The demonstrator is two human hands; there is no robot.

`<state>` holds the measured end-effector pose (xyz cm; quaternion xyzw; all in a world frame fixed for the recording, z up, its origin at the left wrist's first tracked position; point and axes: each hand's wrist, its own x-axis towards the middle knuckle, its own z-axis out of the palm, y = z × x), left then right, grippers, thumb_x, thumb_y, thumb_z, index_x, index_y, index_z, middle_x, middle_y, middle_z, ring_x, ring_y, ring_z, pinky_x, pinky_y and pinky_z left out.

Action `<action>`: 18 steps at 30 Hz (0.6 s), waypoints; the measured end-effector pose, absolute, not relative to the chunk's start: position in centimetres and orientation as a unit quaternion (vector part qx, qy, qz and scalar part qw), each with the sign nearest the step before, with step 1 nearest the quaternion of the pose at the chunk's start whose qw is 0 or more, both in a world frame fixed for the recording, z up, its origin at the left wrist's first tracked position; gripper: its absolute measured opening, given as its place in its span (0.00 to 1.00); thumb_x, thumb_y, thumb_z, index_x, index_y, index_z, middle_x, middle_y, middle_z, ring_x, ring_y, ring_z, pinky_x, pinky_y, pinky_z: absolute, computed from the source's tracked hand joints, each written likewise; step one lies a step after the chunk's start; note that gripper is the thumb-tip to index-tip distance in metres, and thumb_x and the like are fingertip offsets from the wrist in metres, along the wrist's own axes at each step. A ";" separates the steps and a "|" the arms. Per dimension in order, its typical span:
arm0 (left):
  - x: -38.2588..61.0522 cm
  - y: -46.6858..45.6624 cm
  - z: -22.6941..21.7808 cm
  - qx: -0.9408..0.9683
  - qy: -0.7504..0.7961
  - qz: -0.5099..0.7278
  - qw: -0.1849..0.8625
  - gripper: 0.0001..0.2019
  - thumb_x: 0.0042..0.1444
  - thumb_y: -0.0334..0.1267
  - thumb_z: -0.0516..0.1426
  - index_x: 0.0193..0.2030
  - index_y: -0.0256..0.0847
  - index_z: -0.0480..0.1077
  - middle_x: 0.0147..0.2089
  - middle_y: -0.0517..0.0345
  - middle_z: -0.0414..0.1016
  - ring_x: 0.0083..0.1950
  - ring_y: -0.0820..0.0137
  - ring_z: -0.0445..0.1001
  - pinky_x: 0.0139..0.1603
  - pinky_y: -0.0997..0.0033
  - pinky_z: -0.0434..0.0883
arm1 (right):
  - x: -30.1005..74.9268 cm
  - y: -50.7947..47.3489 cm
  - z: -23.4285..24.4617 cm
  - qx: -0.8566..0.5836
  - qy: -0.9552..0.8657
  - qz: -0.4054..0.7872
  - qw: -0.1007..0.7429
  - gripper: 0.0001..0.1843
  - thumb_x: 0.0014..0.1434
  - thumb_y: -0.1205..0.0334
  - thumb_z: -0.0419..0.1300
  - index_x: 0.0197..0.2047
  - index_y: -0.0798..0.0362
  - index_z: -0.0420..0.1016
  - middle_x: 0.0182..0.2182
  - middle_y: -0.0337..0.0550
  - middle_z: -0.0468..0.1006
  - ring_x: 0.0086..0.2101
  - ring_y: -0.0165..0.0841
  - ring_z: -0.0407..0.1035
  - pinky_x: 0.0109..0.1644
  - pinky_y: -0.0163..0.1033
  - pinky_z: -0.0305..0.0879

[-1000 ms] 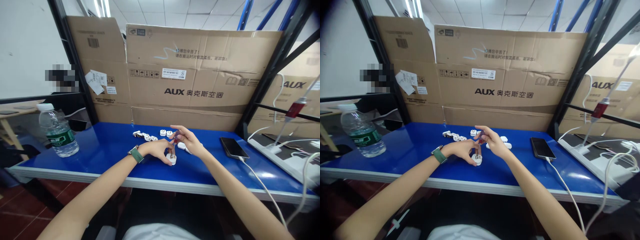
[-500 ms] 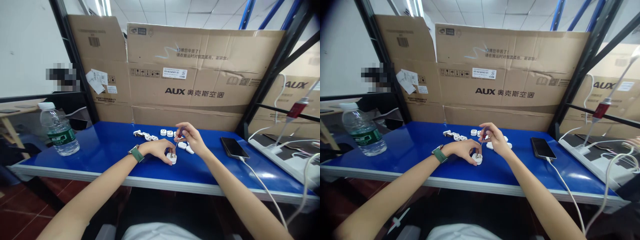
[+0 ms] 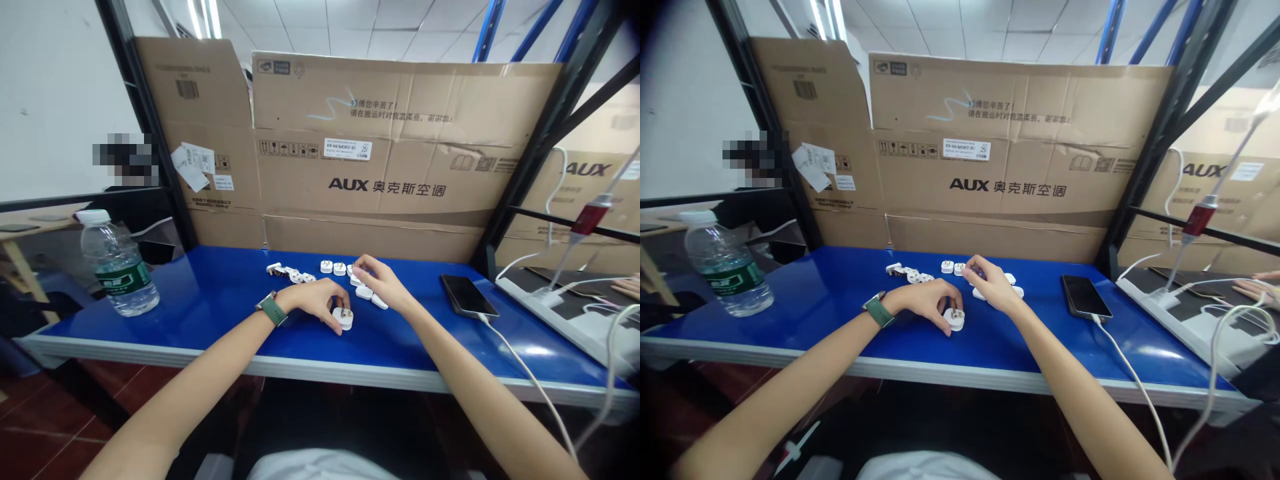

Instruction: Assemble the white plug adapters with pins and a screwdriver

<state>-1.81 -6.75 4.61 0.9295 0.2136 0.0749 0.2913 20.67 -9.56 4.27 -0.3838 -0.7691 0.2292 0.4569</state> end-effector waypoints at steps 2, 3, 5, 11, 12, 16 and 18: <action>-1.9 -6.6 4.6 0.927 0.213 0.090 0.294 0.23 0.43 0.47 0.73 0.44 0.39 0.79 0.34 0.57 0.80 0.31 0.72 0.75 0.31 0.75 0.69 | 20.8 -9.5 4.3 -0.394 -0.785 0.212 0.428 0.16 0.64 0.46 0.60 0.39 0.51 0.73 0.32 0.38 0.76 0.31 0.32 0.65 0.37 0.38 0.63; -1.9 -6.5 4.6 0.925 0.213 0.113 0.295 0.22 0.43 0.46 0.73 0.43 0.39 0.79 0.34 0.57 0.80 0.31 0.72 0.75 0.32 0.75 0.69 | 20.9 -9.4 4.3 -0.399 -0.791 0.207 0.416 0.17 0.63 0.45 0.60 0.40 0.51 0.73 0.31 0.38 0.76 0.30 0.32 0.66 0.37 0.38 0.63; -1.9 -6.1 4.5 0.907 0.223 0.182 0.307 0.22 0.44 0.46 0.72 0.44 0.38 0.78 0.37 0.57 0.79 0.32 0.73 0.75 0.33 0.75 0.70 | 21.1 -9.4 4.3 -0.404 -0.796 0.202 0.402 0.18 0.63 0.44 0.60 0.40 0.51 0.74 0.31 0.38 0.77 0.31 0.33 0.67 0.38 0.38 0.64; -1.5 -4.9 4.0 0.810 0.286 0.347 0.376 0.32 0.37 0.46 0.75 0.48 0.37 0.72 0.47 0.53 0.77 0.33 0.74 0.77 0.35 0.74 0.72 | 21.1 -9.2 3.9 -0.361 -0.805 0.197 0.427 0.21 0.56 0.50 0.70 0.50 0.50 0.75 0.42 0.42 0.81 0.40 0.37 0.73 0.45 0.40 0.67; -1.4 -4.7 3.8 0.799 0.290 0.361 0.384 0.33 0.36 0.45 0.76 0.47 0.37 0.70 0.47 0.53 0.76 0.33 0.74 0.77 0.35 0.74 0.73 | 21.1 -9.1 3.8 -0.361 -0.801 0.193 0.436 0.22 0.56 0.51 0.70 0.51 0.50 0.76 0.42 0.42 0.81 0.41 0.37 0.74 0.46 0.41 0.67; -1.1 -4.3 3.2 0.762 0.284 0.404 0.419 0.32 0.36 0.43 0.76 0.43 0.39 0.64 0.47 0.56 0.74 0.36 0.72 0.79 0.36 0.72 0.75 | 20.6 -8.4 3.1 -0.384 -0.766 0.193 0.478 0.22 0.55 0.51 0.70 0.50 0.51 0.80 0.39 0.44 0.83 0.39 0.39 0.76 0.45 0.42 0.68; -1.0 -4.3 3.1 0.753 0.280 0.405 0.437 0.31 0.37 0.43 0.76 0.41 0.38 0.64 0.44 0.57 0.74 0.37 0.70 0.80 0.37 0.70 0.75 | 20.4 -8.1 2.8 -0.379 -0.751 0.210 0.499 0.21 0.55 0.51 0.70 0.49 0.52 0.80 0.39 0.46 0.84 0.40 0.40 0.76 0.45 0.43 0.69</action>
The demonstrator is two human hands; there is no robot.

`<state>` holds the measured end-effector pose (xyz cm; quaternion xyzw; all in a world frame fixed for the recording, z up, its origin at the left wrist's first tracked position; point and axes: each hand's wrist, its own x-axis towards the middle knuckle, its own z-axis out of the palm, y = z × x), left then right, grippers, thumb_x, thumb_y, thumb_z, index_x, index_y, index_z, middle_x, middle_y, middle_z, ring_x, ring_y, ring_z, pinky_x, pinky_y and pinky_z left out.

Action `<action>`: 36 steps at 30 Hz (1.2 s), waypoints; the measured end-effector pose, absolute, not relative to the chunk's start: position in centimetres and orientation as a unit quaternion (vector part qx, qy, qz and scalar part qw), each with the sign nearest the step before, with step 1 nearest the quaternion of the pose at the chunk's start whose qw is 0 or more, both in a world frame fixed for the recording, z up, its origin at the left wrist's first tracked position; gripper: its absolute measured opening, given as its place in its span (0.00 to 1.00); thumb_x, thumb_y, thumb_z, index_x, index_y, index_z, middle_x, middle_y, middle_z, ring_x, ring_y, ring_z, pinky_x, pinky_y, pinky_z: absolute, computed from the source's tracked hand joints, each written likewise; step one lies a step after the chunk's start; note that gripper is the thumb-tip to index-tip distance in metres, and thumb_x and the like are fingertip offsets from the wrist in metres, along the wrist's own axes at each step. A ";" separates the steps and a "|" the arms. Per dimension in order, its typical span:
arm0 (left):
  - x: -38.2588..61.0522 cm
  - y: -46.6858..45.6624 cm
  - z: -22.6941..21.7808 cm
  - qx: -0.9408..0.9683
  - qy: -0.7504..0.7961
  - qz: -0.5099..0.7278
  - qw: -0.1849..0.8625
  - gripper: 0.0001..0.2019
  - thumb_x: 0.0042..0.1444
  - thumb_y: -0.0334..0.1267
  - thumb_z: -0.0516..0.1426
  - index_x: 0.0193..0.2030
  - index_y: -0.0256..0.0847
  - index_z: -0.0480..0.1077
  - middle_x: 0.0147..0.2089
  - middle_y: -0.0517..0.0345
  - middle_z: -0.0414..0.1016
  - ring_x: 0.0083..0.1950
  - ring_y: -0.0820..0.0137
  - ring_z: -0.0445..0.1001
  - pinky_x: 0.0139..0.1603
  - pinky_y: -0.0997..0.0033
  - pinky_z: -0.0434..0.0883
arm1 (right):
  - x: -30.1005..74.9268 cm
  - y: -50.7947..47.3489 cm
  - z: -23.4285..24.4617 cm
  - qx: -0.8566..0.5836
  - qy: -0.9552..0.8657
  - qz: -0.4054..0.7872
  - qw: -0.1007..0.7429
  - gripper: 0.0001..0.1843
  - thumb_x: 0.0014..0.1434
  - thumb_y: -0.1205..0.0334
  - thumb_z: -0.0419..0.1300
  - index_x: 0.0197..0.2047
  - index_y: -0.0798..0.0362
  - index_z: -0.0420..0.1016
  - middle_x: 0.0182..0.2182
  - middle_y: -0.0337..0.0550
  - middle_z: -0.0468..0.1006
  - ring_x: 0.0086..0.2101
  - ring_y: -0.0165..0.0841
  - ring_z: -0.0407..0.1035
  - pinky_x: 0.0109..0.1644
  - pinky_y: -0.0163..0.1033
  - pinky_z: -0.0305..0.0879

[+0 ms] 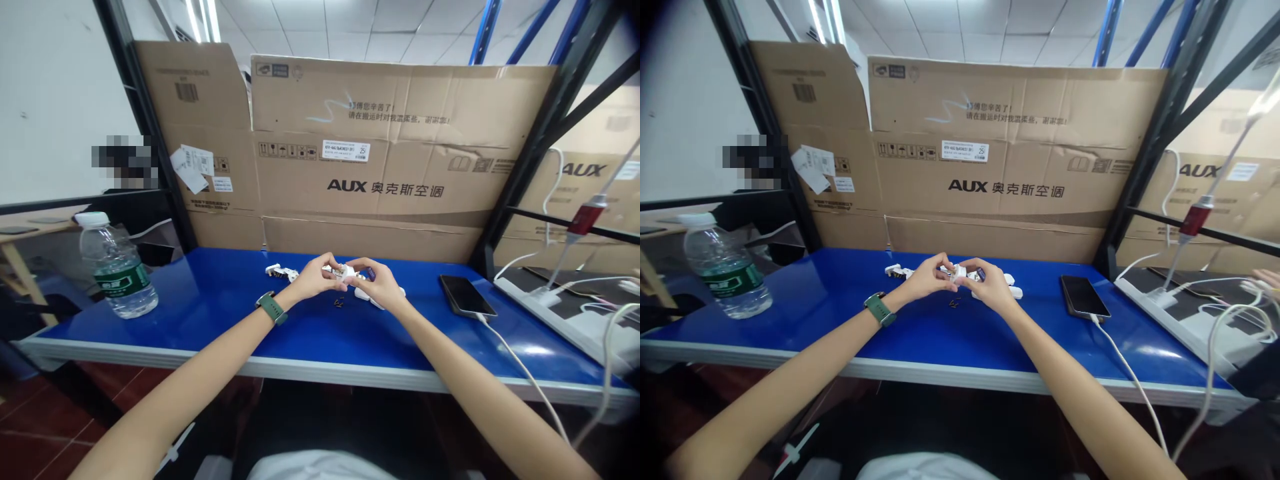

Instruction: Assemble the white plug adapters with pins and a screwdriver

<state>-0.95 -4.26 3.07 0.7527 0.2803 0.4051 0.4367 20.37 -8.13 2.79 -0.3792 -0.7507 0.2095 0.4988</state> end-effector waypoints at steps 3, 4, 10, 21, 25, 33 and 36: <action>-0.7 -4.2 2.7 0.750 0.278 0.405 0.442 0.30 0.38 0.43 0.75 0.41 0.38 0.64 0.43 0.57 0.74 0.37 0.69 0.80 0.37 0.70 0.75 | 20.0 -8.0 2.5 -0.368 -0.741 0.231 0.513 0.19 0.56 0.51 0.68 0.48 0.52 0.81 0.40 0.46 0.84 0.41 0.40 0.77 0.46 0.42 0.69; -0.7 -4.2 2.6 0.755 0.279 0.407 0.432 0.30 0.38 0.44 0.75 0.42 0.38 0.65 0.45 0.56 0.74 0.36 0.70 0.79 0.36 0.71 0.75 | 19.9 -8.1 2.4 -0.370 -0.738 0.232 0.514 0.19 0.56 0.51 0.68 0.48 0.52 0.81 0.40 0.45 0.84 0.40 0.39 0.77 0.46 0.42 0.69; -1.4 -4.1 3.1 0.834 0.268 0.377 0.301 0.31 0.36 0.51 0.75 0.44 0.39 0.70 0.52 0.52 0.69 0.33 0.74 0.75 0.34 0.70 0.74 | 20.0 -8.7 2.8 -0.398 -0.768 0.146 0.481 0.18 0.57 0.50 0.68 0.47 0.52 0.81 0.40 0.45 0.84 0.33 0.36 0.73 0.39 0.39 0.67; -3.4 -5.2 5.7 0.897 0.335 0.289 0.005 0.24 0.73 0.55 0.43 0.39 0.41 0.71 0.38 0.57 0.73 0.38 0.68 0.73 0.37 0.71 0.62 | 20.1 -10.2 3.1 -0.404 -0.891 -0.012 0.205 0.12 0.69 0.63 0.55 0.54 0.49 0.73 0.52 0.50 0.74 0.43 0.39 0.73 0.43 0.39 0.66; -3.1 -5.2 5.5 0.901 0.334 0.275 -0.016 0.23 0.73 0.53 0.43 0.38 0.42 0.71 0.38 0.57 0.76 0.39 0.67 0.73 0.37 0.70 0.61 | 20.1 -10.3 3.1 -0.404 -0.896 -0.035 0.178 0.12 0.70 0.65 0.53 0.55 0.48 0.71 0.53 0.50 0.72 0.40 0.37 0.72 0.39 0.38 0.64; -3.1 -5.3 5.0 0.916 0.272 0.281 0.091 0.12 0.66 0.44 0.55 0.51 0.42 0.72 0.46 0.54 0.79 0.40 0.67 0.77 0.40 0.69 0.68 | 20.4 -8.6 2.4 -0.391 -0.849 0.054 0.351 0.12 0.70 0.61 0.54 0.54 0.50 0.73 0.47 0.48 0.77 0.43 0.38 0.73 0.49 0.42 0.66; -2.4 -5.6 4.6 0.905 0.249 0.294 0.180 0.25 0.58 0.49 0.64 0.58 0.42 0.66 0.52 0.51 0.77 0.42 0.65 0.80 0.42 0.68 0.72 | 20.2 -8.2 2.5 -0.379 -0.799 0.124 0.449 0.14 0.70 0.54 0.55 0.51 0.52 0.74 0.43 0.46 0.81 0.43 0.38 0.74 0.48 0.41 0.67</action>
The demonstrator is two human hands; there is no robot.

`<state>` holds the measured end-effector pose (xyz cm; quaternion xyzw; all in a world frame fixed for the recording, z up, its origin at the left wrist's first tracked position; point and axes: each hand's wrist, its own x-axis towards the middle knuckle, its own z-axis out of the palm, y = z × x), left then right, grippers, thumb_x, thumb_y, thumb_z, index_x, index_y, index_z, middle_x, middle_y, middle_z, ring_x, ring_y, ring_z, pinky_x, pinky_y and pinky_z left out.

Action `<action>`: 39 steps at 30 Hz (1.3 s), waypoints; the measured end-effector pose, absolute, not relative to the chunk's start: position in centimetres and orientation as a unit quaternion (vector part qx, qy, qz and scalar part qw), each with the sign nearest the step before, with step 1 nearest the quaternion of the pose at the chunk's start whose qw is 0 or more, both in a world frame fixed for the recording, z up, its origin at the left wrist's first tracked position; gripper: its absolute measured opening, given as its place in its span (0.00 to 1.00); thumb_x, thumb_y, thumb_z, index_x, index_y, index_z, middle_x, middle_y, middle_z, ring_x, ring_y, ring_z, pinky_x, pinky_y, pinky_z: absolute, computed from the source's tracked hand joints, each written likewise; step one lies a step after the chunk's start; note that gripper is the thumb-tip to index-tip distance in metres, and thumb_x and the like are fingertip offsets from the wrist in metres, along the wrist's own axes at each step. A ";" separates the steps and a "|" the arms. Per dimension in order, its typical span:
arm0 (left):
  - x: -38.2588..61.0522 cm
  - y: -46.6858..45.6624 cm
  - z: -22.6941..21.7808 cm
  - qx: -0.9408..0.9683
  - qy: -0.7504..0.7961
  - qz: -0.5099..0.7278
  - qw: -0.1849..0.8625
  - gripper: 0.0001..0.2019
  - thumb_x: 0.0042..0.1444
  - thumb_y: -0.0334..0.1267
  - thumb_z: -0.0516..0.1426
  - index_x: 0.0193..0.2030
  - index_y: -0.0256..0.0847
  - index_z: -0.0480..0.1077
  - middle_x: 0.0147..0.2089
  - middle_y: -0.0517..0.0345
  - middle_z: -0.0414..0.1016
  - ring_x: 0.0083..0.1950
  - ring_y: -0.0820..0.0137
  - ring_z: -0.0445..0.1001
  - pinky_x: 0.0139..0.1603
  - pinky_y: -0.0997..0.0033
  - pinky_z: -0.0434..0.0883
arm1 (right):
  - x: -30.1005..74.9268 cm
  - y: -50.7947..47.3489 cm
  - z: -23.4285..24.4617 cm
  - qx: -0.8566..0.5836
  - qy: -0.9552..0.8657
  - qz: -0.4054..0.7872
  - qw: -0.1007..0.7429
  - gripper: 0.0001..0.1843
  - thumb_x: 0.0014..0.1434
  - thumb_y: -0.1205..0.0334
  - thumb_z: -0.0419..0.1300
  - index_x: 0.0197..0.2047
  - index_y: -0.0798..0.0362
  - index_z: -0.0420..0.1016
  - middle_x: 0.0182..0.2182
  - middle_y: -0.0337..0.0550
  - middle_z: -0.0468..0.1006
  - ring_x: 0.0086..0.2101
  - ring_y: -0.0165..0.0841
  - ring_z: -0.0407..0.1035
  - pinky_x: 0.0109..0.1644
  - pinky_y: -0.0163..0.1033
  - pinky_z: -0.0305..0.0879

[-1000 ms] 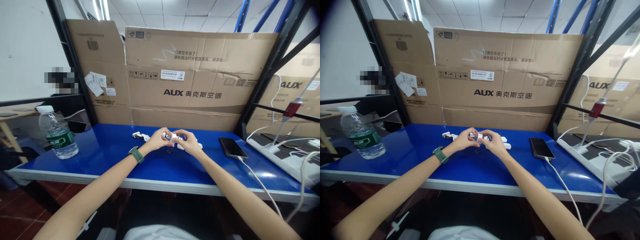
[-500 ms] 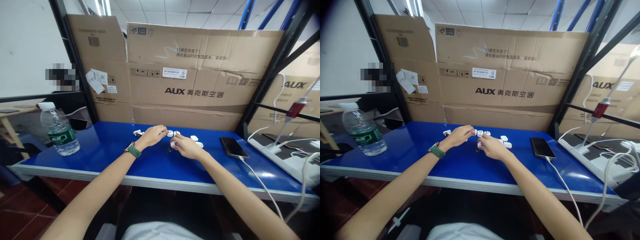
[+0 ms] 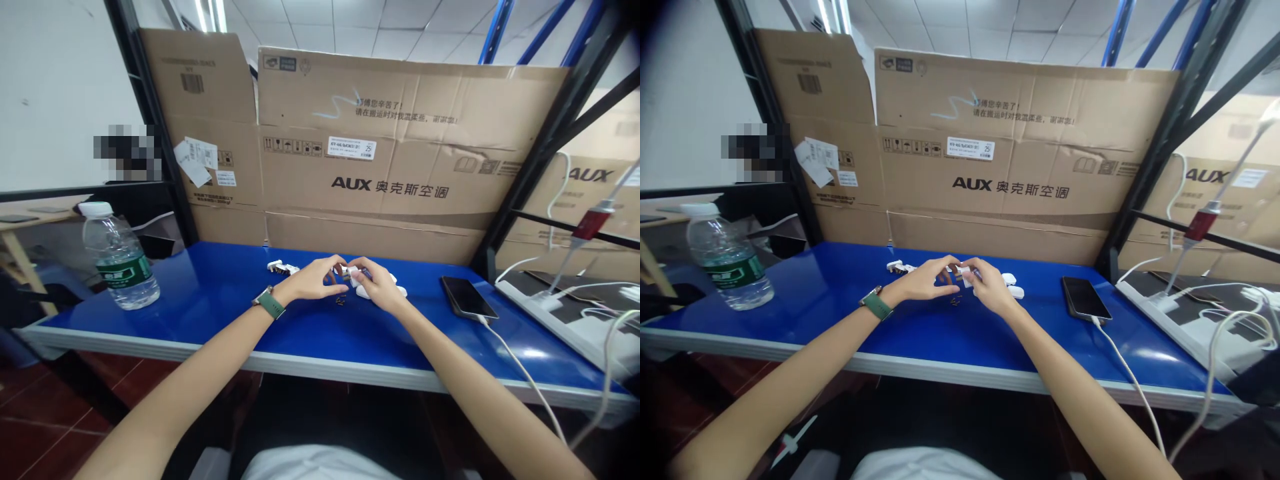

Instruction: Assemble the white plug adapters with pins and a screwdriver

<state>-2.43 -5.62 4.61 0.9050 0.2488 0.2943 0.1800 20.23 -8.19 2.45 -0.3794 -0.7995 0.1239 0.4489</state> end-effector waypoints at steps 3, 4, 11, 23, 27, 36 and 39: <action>-1.5 -5.9 4.2 0.883 0.246 0.325 0.234 0.32 0.52 0.52 0.69 0.58 0.43 0.63 0.51 0.50 0.78 0.42 0.63 0.81 0.43 0.65 0.75 | 19.9 -8.2 2.6 -0.379 -0.762 0.171 0.497 0.17 0.68 0.48 0.58 0.49 0.52 0.76 0.41 0.45 0.82 0.41 0.38 0.75 0.47 0.41 0.68; -1.3 -5.9 4.0 0.874 0.246 0.339 0.245 0.32 0.52 0.52 0.69 0.57 0.43 0.63 0.50 0.50 0.78 0.43 0.62 0.81 0.43 0.65 0.75 | 19.9 -8.2 2.6 -0.375 -0.756 0.183 0.504 0.18 0.67 0.47 0.59 0.48 0.52 0.77 0.41 0.45 0.82 0.41 0.38 0.75 0.47 0.41 0.68; -0.6 -5.8 3.5 0.838 0.250 0.376 0.308 0.29 0.54 0.49 0.68 0.58 0.44 0.62 0.49 0.52 0.79 0.47 0.62 0.82 0.46 0.64 0.77 | 19.7 -8.3 2.7 -0.395 -0.728 0.189 0.528 0.21 0.57 0.48 0.68 0.49 0.51 0.77 0.37 0.44 0.84 0.36 0.37 0.75 0.41 0.40 0.68; -0.3 -5.0 2.7 0.800 0.262 0.396 0.366 0.26 0.47 0.48 0.71 0.45 0.41 0.65 0.47 0.50 0.81 0.49 0.59 0.81 0.47 0.62 0.76 | 19.6 -8.8 3.2 -0.428 -0.720 0.165 0.521 0.20 0.57 0.46 0.68 0.46 0.50 0.79 0.35 0.44 0.85 0.31 0.36 0.74 0.36 0.37 0.65; -0.2 -5.2 2.8 0.799 0.277 0.400 0.352 0.25 0.47 0.48 0.71 0.44 0.41 0.65 0.43 0.53 0.81 0.46 0.61 0.81 0.46 0.64 0.76 | 19.5 -8.9 3.2 -0.423 -0.722 0.168 0.521 0.19 0.58 0.45 0.66 0.45 0.50 0.80 0.34 0.44 0.85 0.32 0.36 0.73 0.36 0.38 0.65; -0.3 -6.2 3.6 0.834 0.319 0.405 0.197 0.22 0.53 0.55 0.67 0.43 0.41 0.68 0.32 0.62 0.76 0.32 0.70 0.74 0.33 0.72 0.68 | 19.9 -9.1 3.3 -0.412 -0.666 0.391 0.482 0.29 0.56 0.43 0.66 0.54 0.53 0.79 0.25 0.37 0.72 0.18 0.24 0.52 0.18 0.31 0.46; -0.2 -6.7 3.9 0.843 0.318 0.419 0.110 0.21 0.59 0.54 0.63 0.50 0.40 0.72 0.36 0.58 0.76 0.34 0.70 0.73 0.36 0.70 0.68 | 19.8 -9.6 3.6 -0.382 -0.615 0.488 0.488 0.27 0.55 0.46 0.68 0.52 0.54 0.77 0.20 0.29 0.59 0.17 0.21 0.42 0.17 0.30 0.38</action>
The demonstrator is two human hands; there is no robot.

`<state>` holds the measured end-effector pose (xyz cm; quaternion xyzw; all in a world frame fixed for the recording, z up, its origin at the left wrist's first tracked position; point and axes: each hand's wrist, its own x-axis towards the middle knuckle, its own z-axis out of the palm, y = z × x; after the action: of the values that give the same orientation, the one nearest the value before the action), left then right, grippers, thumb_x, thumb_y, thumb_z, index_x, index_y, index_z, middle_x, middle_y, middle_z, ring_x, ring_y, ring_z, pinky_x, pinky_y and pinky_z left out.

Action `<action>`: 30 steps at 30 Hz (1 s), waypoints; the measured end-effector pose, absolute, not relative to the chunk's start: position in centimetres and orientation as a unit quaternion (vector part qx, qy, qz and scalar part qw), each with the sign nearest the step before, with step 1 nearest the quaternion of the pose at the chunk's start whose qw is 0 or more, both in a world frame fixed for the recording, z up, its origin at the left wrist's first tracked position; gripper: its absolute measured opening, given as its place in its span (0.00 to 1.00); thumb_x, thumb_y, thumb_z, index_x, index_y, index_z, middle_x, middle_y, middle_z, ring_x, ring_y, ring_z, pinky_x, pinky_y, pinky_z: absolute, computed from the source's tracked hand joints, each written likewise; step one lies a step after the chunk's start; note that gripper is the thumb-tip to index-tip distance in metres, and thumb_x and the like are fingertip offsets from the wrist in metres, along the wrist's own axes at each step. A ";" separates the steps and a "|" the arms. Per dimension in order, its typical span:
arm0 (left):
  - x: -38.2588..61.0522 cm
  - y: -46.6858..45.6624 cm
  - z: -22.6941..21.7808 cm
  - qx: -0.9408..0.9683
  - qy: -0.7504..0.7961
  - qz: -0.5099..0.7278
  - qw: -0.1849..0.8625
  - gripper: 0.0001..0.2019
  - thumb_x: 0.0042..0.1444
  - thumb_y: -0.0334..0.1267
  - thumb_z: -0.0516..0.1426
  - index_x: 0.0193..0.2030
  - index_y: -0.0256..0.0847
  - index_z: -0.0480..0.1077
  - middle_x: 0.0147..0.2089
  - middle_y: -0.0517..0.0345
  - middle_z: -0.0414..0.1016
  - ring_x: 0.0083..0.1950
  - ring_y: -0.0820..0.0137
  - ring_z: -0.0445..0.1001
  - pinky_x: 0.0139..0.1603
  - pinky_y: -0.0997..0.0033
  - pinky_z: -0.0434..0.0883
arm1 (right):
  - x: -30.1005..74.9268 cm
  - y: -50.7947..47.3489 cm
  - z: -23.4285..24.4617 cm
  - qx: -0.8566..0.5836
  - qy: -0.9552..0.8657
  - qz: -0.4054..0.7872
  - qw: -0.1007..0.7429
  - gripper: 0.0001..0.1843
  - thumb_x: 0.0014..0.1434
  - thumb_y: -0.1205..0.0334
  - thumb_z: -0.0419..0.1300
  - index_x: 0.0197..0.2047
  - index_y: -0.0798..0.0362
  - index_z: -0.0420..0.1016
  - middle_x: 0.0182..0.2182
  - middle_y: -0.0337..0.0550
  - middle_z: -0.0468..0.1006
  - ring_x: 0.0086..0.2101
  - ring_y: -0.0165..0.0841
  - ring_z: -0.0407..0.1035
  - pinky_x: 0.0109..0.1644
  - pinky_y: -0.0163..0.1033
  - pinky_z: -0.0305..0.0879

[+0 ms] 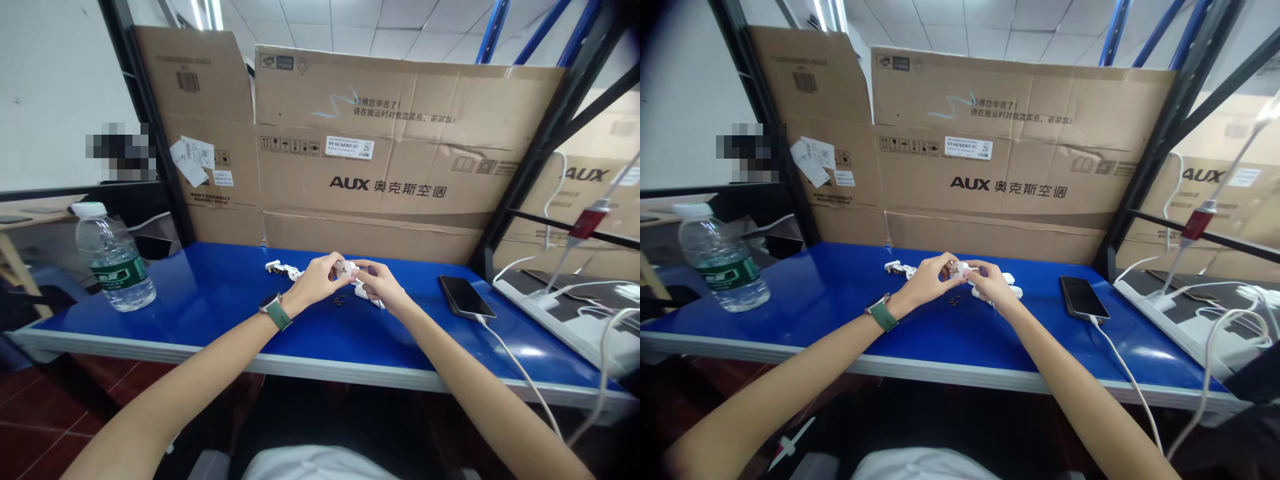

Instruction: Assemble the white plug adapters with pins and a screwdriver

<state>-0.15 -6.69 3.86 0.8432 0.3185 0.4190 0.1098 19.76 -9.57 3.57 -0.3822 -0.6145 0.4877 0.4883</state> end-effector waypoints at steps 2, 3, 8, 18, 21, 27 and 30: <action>0.0 -7.0 4.1 0.844 0.304 0.438 0.056 0.22 0.63 0.51 0.61 0.58 0.40 0.72 0.41 0.55 0.76 0.38 0.68 0.73 0.41 0.68 0.70 | 19.7 -9.9 3.8 -0.349 -0.587 0.541 0.490 0.25 0.54 0.50 0.69 0.51 0.53 0.75 0.19 0.26 0.55 0.17 0.20 0.39 0.17 0.30 0.38; 0.0 -7.2 4.2 0.843 0.295 0.447 0.041 0.23 0.64 0.50 0.60 0.61 0.40 0.71 0.42 0.53 0.75 0.40 0.67 0.73 0.44 0.67 0.70 | 19.6 -10.0 4.0 -0.336 -0.577 0.560 0.491 0.24 0.54 0.51 0.68 0.51 0.52 0.74 0.20 0.25 0.55 0.17 0.20 0.39 0.17 0.30 0.38; -0.3 -7.1 4.7 0.840 0.273 0.465 0.059 0.26 0.64 0.49 0.61 0.66 0.45 0.70 0.50 0.51 0.75 0.48 0.65 0.75 0.52 0.65 0.72 | 19.8 -10.3 4.4 -0.309 -0.558 0.591 0.493 0.22 0.55 0.54 0.67 0.52 0.49 0.72 0.20 0.25 0.54 0.17 0.21 0.38 0.18 0.30 0.39; -0.6 -5.9 3.5 0.865 0.261 0.429 0.027 0.26 0.62 0.43 0.62 0.67 0.48 0.69 0.45 0.54 0.74 0.45 0.66 0.74 0.49 0.66 0.71 | 20.1 -9.1 3.5 -0.400 -0.660 0.381 0.509 0.25 0.59 0.47 0.64 0.55 0.51 0.72 0.30 0.37 0.72 0.20 0.25 0.54 0.22 0.33 0.52; -0.7 -5.8 3.5 0.863 0.259 0.434 0.016 0.25 0.62 0.42 0.62 0.66 0.46 0.70 0.42 0.55 0.70 0.42 0.68 0.72 0.46 0.68 0.71 | 19.8 -9.1 3.2 -0.406 -0.718 0.150 0.545 0.18 0.59 0.52 0.65 0.49 0.51 0.72 0.40 0.46 0.77 0.35 0.35 0.70 0.35 0.37 0.65; -0.8 -5.5 3.5 0.867 0.263 0.420 0.047 0.27 0.59 0.42 0.65 0.65 0.47 0.72 0.41 0.57 0.69 0.40 0.70 0.71 0.43 0.69 0.71 | 20.1 -9.4 3.3 -0.370 -0.797 -0.006 0.478 0.10 0.64 0.60 0.60 0.47 0.48 0.79 0.45 0.49 0.75 0.40 0.39 0.72 0.43 0.43 0.70; -0.8 -5.3 3.5 0.871 0.281 0.396 0.071 0.27 0.55 0.43 0.67 0.63 0.48 0.74 0.40 0.57 0.70 0.38 0.70 0.72 0.42 0.70 0.70 | 20.4 -9.4 3.2 -0.368 -0.815 -0.032 0.446 0.12 0.63 0.63 0.60 0.48 0.47 0.81 0.47 0.49 0.74 0.42 0.39 0.73 0.47 0.43 0.71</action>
<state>-0.83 -5.29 3.53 0.8712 0.2807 0.3965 0.0712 20.43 -9.40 3.20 -0.3676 -0.8152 -0.0324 0.4463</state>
